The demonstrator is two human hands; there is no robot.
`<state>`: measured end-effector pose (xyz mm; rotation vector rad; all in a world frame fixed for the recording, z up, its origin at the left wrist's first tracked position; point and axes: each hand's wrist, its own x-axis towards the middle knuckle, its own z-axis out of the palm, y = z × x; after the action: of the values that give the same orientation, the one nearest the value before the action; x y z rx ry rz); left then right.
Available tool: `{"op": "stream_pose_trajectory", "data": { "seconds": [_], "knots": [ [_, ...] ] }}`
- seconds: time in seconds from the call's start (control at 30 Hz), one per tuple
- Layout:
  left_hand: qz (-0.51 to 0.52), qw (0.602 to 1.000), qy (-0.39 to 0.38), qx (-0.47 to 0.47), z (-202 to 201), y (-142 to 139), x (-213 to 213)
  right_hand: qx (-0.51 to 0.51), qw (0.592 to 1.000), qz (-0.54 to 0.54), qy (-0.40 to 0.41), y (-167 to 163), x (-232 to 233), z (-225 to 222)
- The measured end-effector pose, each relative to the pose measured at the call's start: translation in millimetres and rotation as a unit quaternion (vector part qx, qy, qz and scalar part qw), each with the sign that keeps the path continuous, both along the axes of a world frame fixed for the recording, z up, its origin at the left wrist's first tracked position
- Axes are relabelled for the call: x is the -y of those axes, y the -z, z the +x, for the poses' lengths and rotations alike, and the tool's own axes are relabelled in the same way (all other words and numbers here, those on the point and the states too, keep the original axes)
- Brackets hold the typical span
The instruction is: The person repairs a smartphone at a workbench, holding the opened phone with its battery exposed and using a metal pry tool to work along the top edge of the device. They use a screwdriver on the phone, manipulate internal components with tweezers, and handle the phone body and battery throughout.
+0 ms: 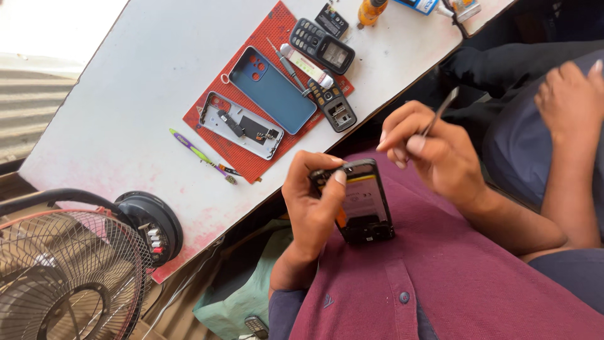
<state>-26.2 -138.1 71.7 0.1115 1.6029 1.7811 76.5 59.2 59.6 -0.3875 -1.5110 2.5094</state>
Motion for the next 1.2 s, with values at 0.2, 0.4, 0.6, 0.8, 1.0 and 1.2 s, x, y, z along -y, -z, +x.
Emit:
{"op": "stream_pose_trajectory", "data": {
  "seconds": [0.2, 0.4, 0.6, 0.8, 1.0, 1.2],
  "knots": [
    [0.114, 0.993, -0.042, -0.005, -10, 18, 2, 0.226, 0.946, 0.209, -0.107, 57, -12, 8],
    [0.112, 0.993, -0.023, 0.001, -10, 20, -1, 0.336, 0.899, 0.159, -0.232, 75, -17, 29],
    [0.101, 0.995, -0.006, -0.011, -11, 15, -2, 0.066, 0.994, 0.09, 0.017, 41, -22, 27],
    [0.1, 0.995, -0.004, -0.015, -8, 14, -2, -0.091, 0.948, 0.3, 0.056, 1, -8, 9],
    [0.099, 0.995, -0.007, -0.02, -3, 14, -5, -0.174, 0.908, 0.382, 0.019, -10, -7, -17],
    [0.097, 0.995, -0.003, -0.02, 0, 13, -6, -0.184, 0.873, 0.451, 0.011, -7, -6, -18]
  ]
}}
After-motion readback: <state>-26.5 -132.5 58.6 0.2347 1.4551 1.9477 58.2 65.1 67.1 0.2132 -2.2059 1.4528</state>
